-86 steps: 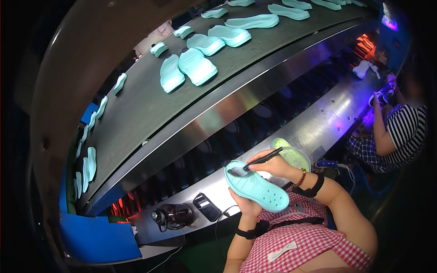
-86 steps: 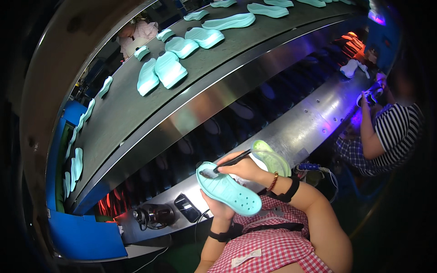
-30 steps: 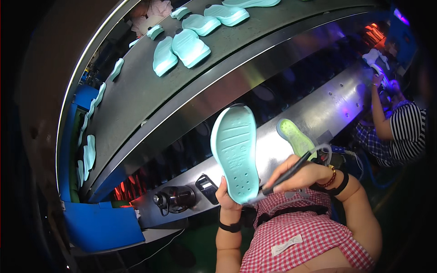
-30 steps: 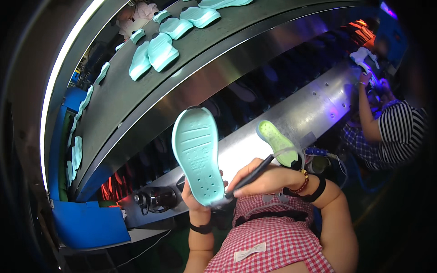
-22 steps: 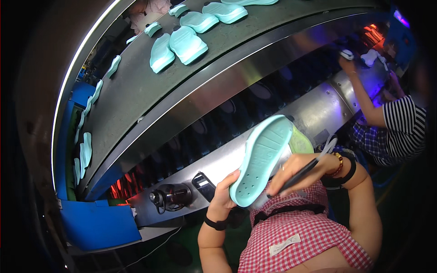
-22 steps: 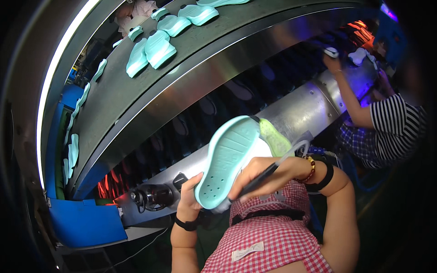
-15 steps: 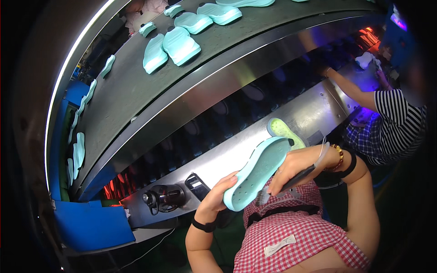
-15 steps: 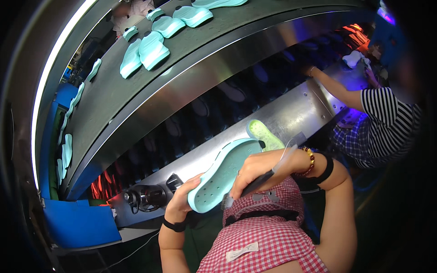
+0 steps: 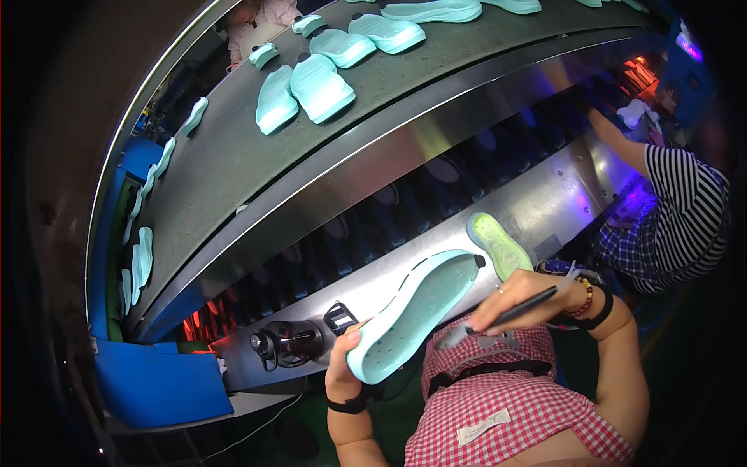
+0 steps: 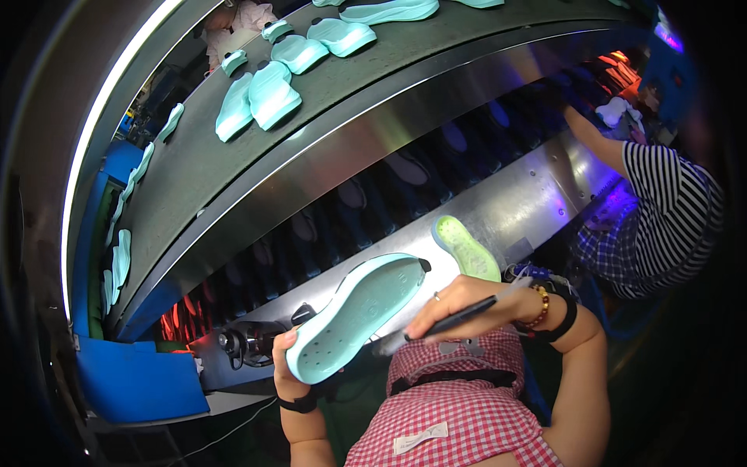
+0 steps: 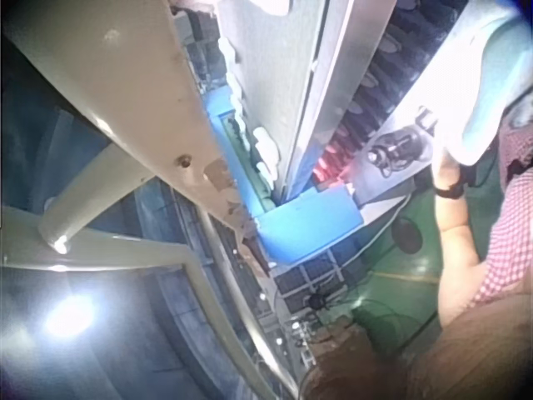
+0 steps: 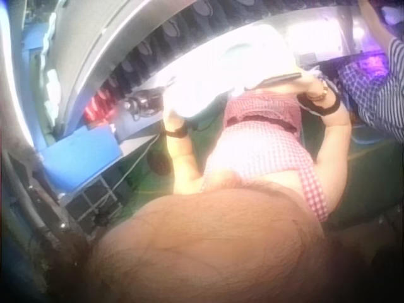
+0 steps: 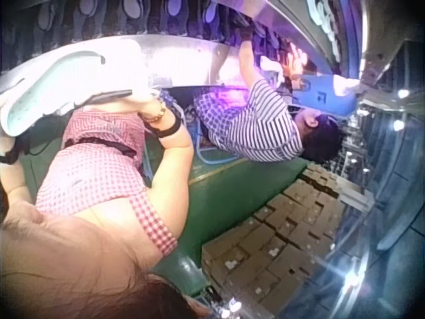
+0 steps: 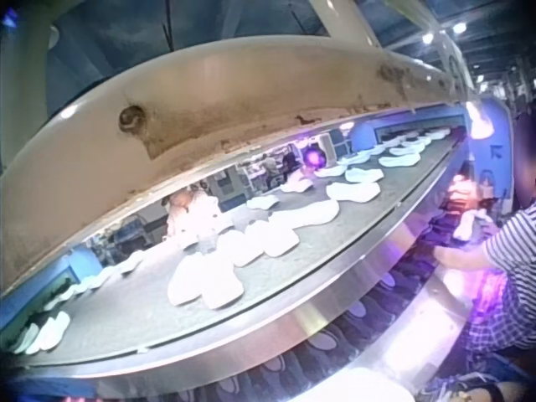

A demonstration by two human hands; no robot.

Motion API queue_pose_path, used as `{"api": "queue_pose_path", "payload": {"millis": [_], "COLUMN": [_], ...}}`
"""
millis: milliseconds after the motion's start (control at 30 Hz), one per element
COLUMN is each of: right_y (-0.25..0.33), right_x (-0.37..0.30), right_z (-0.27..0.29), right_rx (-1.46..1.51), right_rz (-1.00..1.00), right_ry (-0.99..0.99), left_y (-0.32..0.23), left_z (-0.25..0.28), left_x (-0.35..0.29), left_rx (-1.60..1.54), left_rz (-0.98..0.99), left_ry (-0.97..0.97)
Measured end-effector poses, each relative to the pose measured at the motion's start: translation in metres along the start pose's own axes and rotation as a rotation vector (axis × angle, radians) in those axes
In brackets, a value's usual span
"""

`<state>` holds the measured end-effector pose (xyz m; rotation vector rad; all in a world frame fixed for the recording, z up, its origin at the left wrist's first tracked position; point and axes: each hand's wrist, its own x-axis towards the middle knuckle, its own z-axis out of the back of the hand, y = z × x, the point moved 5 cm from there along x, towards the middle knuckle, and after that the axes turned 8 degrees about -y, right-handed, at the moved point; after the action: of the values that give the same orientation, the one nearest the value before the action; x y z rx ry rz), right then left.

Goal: The person picks up a shoe sole from a conveyor belt, applies liquid to it with a brush, and places it back on the belt, repeating the process for several soles.

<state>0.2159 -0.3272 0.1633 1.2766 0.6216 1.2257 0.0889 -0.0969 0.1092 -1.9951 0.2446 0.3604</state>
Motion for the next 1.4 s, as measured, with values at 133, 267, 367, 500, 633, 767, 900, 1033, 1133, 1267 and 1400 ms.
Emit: {"api": "queue_pose_path", "payload": {"millis": [133, 267, 367, 500, 633, 767, 900, 1033, 1133, 1267, 1400], "right_y": [0.039, -0.020, -0.038, -0.020, -0.009, -0.004, 0.005, -0.010, -0.006, 0.003, -0.028], "right_x": [0.009, 0.019, 0.029, 0.022, 0.011, 0.027, 0.023, 0.018, 0.013, 0.006, 0.002], "right_z": [-0.003, -0.010, -0.012, -0.044, -0.041, -0.010, -0.037, -0.018, -0.028, -0.020, -0.013], "right_rx": [-0.002, 0.090, 0.049, -0.349, -0.240, -0.036, -0.029, 0.102, 0.065, 0.179, 0.206], "right_rz": [0.253, -0.097, -0.083, 0.251, 0.250, 0.019, 0.193, -0.082, 0.033, 0.210, -0.122], "right_ry": [-0.231, -0.402, -0.477, -0.392, -0.180, -0.361, -0.230, -0.311, -0.132, -0.045, -0.240], "left_y": [0.046, 0.023, 0.039, 0.046, 0.031, 0.026, 0.018, 0.007, -0.002, -0.005, -0.010], "left_z": [0.050, -0.047, -0.048, -0.031, -0.026, -0.060, -0.058, -0.054, -0.056, -0.050, -0.056], "left_x": [-0.001, 0.055, 0.067, 0.070, 0.065, 0.064, 0.064, 0.059, 0.055, 0.049, 0.054], "left_rx": [-0.259, -0.702, -0.696, -0.615, -0.726, -0.746, -0.795, -0.787, -0.761, -0.709, -0.793], "left_rz": [-0.242, -0.290, -0.314, -0.366, -0.485, -0.510, -0.610, -0.643, -0.679, -0.700, -0.636], "left_ry": [-0.378, 0.010, -0.151, -0.294, -0.239, -0.166, -0.154, -0.161, -0.088, -0.165, -0.151]}}
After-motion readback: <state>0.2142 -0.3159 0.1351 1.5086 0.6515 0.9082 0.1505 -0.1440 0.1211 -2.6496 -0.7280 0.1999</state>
